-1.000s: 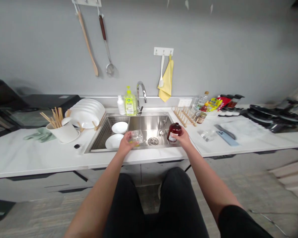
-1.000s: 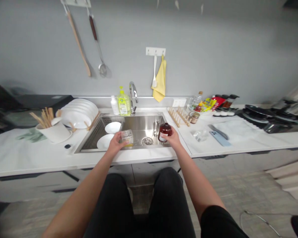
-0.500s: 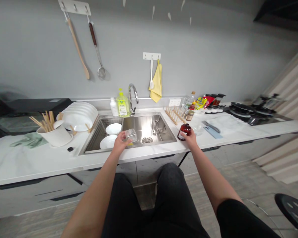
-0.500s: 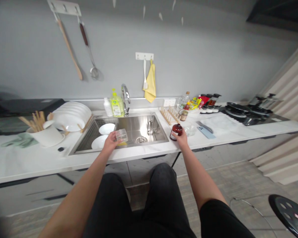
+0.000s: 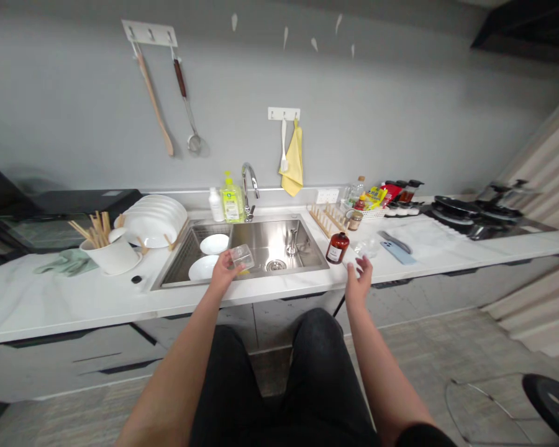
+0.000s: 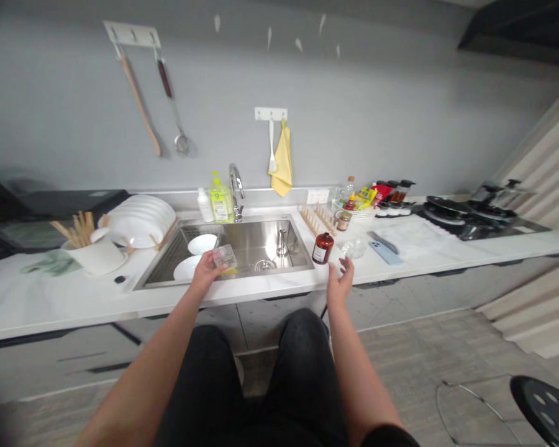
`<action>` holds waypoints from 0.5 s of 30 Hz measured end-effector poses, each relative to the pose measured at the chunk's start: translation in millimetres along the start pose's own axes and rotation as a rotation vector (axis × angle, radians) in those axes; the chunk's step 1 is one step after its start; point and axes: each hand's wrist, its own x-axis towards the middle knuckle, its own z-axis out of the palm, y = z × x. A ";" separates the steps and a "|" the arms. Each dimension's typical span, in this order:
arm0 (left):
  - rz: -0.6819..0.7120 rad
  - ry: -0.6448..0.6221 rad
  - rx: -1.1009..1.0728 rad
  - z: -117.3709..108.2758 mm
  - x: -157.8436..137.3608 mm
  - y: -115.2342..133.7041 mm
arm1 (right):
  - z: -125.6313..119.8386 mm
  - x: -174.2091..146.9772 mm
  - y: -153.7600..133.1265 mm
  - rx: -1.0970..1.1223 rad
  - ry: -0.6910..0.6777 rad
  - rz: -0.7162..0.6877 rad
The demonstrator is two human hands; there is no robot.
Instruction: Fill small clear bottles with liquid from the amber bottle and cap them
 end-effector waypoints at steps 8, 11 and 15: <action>-0.031 -0.115 -0.088 29.1 -134.0 23.1 | 4.9 -163.1 -74.0 0.263 -0.901 0.007; -0.049 -0.210 -0.074 38.1 -174.2 40.7 | 19.3 -174.6 -104.0 0.369 -1.072 0.132; -0.079 -0.290 0.027 33.9 -203.4 65.9 | 26.3 -181.5 -124.2 0.427 -1.213 0.306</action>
